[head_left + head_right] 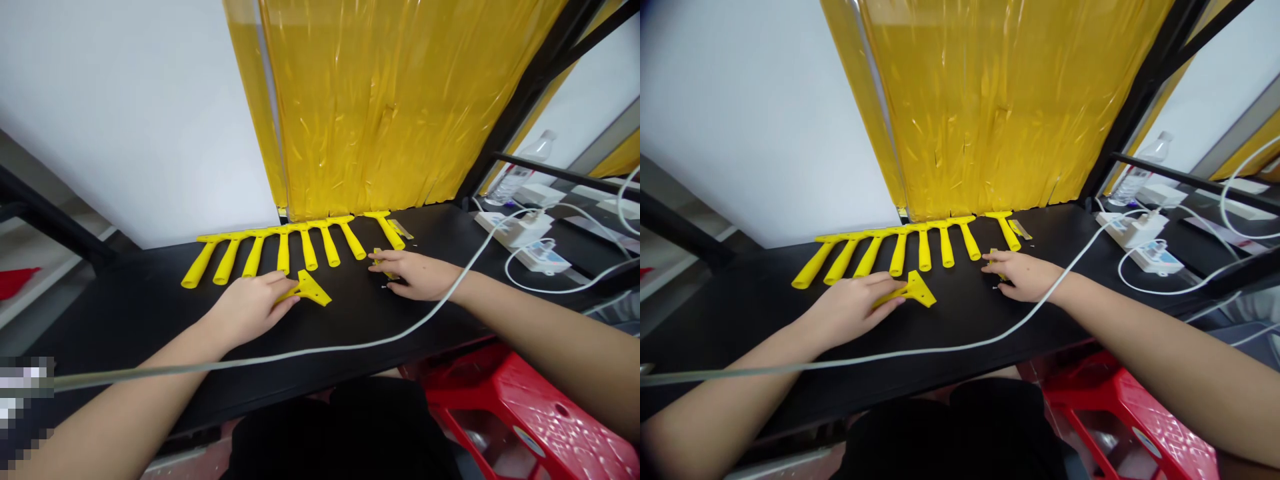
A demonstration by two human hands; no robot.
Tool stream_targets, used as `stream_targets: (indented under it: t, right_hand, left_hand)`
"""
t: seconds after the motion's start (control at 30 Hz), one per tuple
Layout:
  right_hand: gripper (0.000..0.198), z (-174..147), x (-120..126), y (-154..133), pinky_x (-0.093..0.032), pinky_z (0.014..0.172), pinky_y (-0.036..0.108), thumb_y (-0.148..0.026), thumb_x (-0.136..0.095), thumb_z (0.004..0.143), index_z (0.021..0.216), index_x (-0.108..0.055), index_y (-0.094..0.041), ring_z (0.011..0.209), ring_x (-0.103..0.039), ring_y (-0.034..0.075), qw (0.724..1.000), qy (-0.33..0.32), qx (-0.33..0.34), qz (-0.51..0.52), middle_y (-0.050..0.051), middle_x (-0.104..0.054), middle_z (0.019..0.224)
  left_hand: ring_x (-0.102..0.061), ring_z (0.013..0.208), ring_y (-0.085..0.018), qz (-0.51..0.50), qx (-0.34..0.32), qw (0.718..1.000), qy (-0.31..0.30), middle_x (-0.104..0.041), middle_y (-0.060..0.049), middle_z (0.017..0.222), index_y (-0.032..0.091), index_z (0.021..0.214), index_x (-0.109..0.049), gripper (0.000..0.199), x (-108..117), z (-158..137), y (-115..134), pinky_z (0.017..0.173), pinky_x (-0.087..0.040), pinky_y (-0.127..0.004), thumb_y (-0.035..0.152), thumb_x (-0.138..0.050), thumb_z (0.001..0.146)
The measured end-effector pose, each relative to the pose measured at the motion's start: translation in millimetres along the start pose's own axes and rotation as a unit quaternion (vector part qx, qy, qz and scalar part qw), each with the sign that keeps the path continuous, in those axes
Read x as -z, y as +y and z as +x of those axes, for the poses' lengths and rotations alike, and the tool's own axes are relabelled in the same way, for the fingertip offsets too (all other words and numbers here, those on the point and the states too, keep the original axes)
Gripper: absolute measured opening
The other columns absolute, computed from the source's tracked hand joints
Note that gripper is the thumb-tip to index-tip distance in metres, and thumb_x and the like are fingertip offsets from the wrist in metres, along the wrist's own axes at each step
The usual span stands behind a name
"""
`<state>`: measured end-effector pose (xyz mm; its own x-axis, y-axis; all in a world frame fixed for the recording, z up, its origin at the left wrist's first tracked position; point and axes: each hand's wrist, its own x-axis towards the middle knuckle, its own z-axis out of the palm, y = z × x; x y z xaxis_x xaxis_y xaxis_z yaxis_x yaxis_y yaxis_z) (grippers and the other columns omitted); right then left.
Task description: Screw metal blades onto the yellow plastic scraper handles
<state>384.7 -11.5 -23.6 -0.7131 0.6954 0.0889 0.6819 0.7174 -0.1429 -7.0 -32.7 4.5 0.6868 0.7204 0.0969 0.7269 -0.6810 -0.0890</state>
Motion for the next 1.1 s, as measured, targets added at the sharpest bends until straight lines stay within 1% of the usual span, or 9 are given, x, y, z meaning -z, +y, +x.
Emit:
stream_targets:
  t: [0.07, 0.17, 0.37, 0.53, 0.63, 0.73, 0.93, 1.1]
  right_hand:
    - [0.047, 0.9, 0.4, -2.0, -0.045, 0.123, 0.050, -0.021, -0.066, 0.096, 0.143, -0.068, -0.014, 0.147, -0.052, 0.037, 1.000, -0.013, -0.001, 0.006, 0.020, -0.052, 0.159]
    - [0.042, 1.5, -0.1, -3.9, -0.046, 0.121, 0.050, -0.029, -0.063, 0.101, 0.140, -0.071, -0.017, 0.142, -0.057, 0.036, 1.000, -0.013, 0.003, 0.006, 0.020, -0.057, 0.154]
    - [0.037, 2.0, -8.6, -7.4, -0.052, 0.115, 0.049, -0.036, -0.062, 0.104, 0.133, -0.076, -0.018, 0.131, -0.066, 0.033, 0.999, 0.032, 0.023, -0.008, 0.020, -0.067, 0.141]
    - [0.030, 4.8, -18.6, -2.2, -0.057, 0.109, 0.048, -0.025, -0.057, 0.106, 0.124, -0.080, -0.016, 0.121, -0.071, 0.032, 0.995, 0.079, 0.048, -0.033, 0.019, -0.074, 0.130]
    - [0.026, 7.4, -19.9, 4.3, -0.059, 0.106, 0.047, -0.021, -0.058, 0.104, 0.115, -0.081, -0.016, 0.115, -0.074, 0.030, 0.994, 0.090, 0.052, -0.027, 0.018, -0.076, 0.126]
    - [0.024, 11.4, -18.9, 11.6, -0.060, 0.103, 0.045, -0.020, -0.059, 0.104, 0.108, -0.082, -0.015, 0.111, -0.075, 0.029, 0.995, 0.087, 0.046, -0.024, 0.017, -0.077, 0.121]
    - [0.022, 22.0, -17.5, 28.0, -0.060, 0.098, 0.040, -0.020, -0.057, 0.104, 0.105, -0.079, -0.017, 0.107, -0.076, 0.026, 0.996, 0.083, 0.024, -0.034, 0.014, -0.079, 0.116]
    - [0.018, 33.6, -13.8, 39.3, -0.060, 0.091, 0.035, -0.017, -0.059, 0.101, 0.096, -0.077, -0.017, 0.100, -0.076, 0.025, 0.998, 0.055, 0.023, -0.030, 0.013, -0.079, 0.110]
  left_hand:
    - [-0.073, 0.089, -0.020, -0.013, 0.001, 1.000, -0.005, -0.071, -0.002, 0.105, 0.025, 0.121, -0.071, 0.035, -3.2, -1.0, -3.1, 0.071, -0.052, -0.030, 0.045, -0.045, 0.110]
    - [-0.072, 0.087, -0.020, -0.014, -0.002, 1.000, -0.010, -0.072, -0.002, 0.105, 0.025, 0.121, -0.072, 0.035, -5.7, -0.1, -4.8, 0.068, -0.050, -0.030, 0.045, -0.046, 0.110]
    - [-0.072, 0.083, -0.020, -0.003, -0.014, 1.000, -0.009, -0.072, -0.002, 0.104, 0.026, 0.121, -0.072, 0.035, -9.3, 0.1, -3.8, 0.063, -0.047, -0.030, 0.046, -0.047, 0.109]
    - [-0.072, 0.083, -0.020, -0.006, -0.020, 1.000, -0.016, -0.072, -0.002, 0.103, 0.025, 0.120, -0.073, 0.033, -9.6, 0.7, -3.6, 0.064, -0.048, -0.030, 0.045, -0.048, 0.109]
    - [-0.072, 0.085, -0.020, -0.008, -0.021, 1.000, -0.018, -0.073, -0.003, 0.104, 0.025, 0.121, -0.073, 0.034, -8.6, 0.1, -3.5, 0.066, -0.050, -0.030, 0.045, -0.048, 0.109]
    - [-0.072, 0.085, -0.020, -0.007, -0.019, 0.999, -0.025, -0.072, -0.003, 0.106, 0.026, 0.123, -0.072, 0.035, -8.1, -0.7, -3.3, 0.067, -0.051, -0.030, 0.046, -0.047, 0.109]
    - [-0.073, 0.090, -0.020, -0.009, -0.017, 0.999, -0.037, -0.072, -0.003, 0.109, 0.025, 0.125, -0.071, 0.036, -7.2, -0.5, -2.8, 0.071, -0.054, -0.031, 0.045, -0.046, 0.110]
    - [-0.073, 0.090, -0.021, -0.007, -0.014, 0.999, -0.041, -0.073, -0.003, 0.110, 0.027, 0.127, -0.071, 0.035, -5.4, -0.4, -1.7, 0.072, -0.055, -0.031, 0.046, -0.048, 0.109]
